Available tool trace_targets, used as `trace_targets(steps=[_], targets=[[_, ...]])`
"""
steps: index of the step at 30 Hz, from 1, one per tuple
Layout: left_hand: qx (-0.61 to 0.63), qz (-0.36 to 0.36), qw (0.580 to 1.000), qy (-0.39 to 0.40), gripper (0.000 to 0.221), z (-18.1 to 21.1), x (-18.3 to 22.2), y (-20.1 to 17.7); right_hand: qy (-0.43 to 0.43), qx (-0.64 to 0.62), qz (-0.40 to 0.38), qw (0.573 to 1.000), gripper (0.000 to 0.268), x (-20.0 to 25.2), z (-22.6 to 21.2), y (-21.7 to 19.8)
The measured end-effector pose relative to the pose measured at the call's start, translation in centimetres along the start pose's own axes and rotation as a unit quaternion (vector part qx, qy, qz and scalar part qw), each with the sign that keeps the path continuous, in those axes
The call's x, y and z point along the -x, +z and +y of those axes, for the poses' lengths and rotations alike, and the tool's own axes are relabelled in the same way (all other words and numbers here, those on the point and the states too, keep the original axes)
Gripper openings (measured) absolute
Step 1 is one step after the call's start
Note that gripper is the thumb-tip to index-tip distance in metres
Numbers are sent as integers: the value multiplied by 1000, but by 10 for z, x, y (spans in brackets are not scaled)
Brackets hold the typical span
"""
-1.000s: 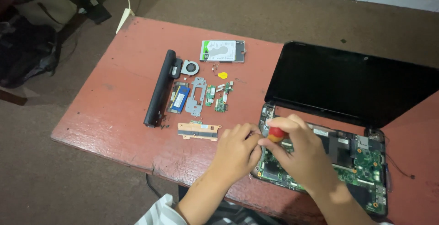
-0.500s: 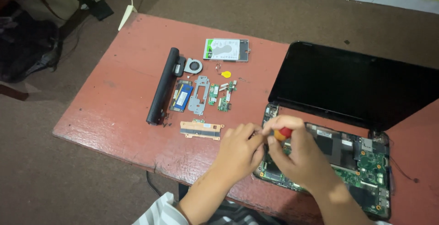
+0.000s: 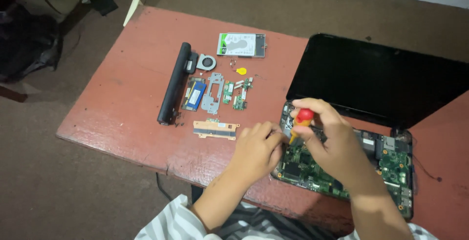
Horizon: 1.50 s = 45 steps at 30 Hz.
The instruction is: Repairing a laptop by using a screwdriver to manipulate internal components on a workbench
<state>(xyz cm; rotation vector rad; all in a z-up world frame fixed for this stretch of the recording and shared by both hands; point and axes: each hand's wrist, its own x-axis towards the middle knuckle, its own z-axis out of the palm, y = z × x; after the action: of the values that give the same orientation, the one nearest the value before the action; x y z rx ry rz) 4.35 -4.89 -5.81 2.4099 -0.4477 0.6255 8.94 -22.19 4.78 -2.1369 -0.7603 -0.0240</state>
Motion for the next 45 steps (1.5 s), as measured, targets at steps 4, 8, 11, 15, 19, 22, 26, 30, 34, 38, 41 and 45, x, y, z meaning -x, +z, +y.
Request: trace_targets(steps=[4, 8, 11, 15, 19, 22, 26, 30, 34, 38, 41, 45], targets=[[0, -18, 1000, -2, 19, -1, 0, 2, 58, -46, -2, 997, 26, 0, 5, -1], [-46, -16, 999, 5, 10, -7, 1, 6, -52, -135, 65, 987, 15, 0, 42, 13], [-52, -13, 999, 9, 5, -9, 5, 11, -68, -237, 80, 966, 28, -4, 48, 22], [-49, -16, 999, -4, 4, -7, 3, 8, -98, -257, 85, 958, 21, -10, 42, 30], [-47, -12, 999, -3, 6, -8, 0, 8, -92, -206, 69, 972, 10, -7, 29, 25], [-38, -17, 999, -9, 8, -7, 0, 7, -129, -110, 56, 984, 16, -7, 33, 13], [-38, -15, 999, -12, 9, -7, -1, 8, -90, -145, 11, 985, 21, -4, 26, -1], [-34, -20, 999, -10, 10, -8, 0, 8, -71, -119, 13, 990, 24, -4, 13, -11], [-39, -14, 999, -4, 8, -6, -1, 6, -48, -114, 1, 992, 27, -3, 4, -8], [3, -14, 1000, -8, 14, -1, -3, 3, -57, -212, -17, 975, 27, -3, 9, 6], [8, -6, 1000, -3, 12, -2, 1, 6, -46, -286, 47, 956, 13, -3, 10, 21], [-6, -30, 999, -22, 15, -3, 2, 6, -60, -279, 62, 956, 13, -2, 10, 29]])
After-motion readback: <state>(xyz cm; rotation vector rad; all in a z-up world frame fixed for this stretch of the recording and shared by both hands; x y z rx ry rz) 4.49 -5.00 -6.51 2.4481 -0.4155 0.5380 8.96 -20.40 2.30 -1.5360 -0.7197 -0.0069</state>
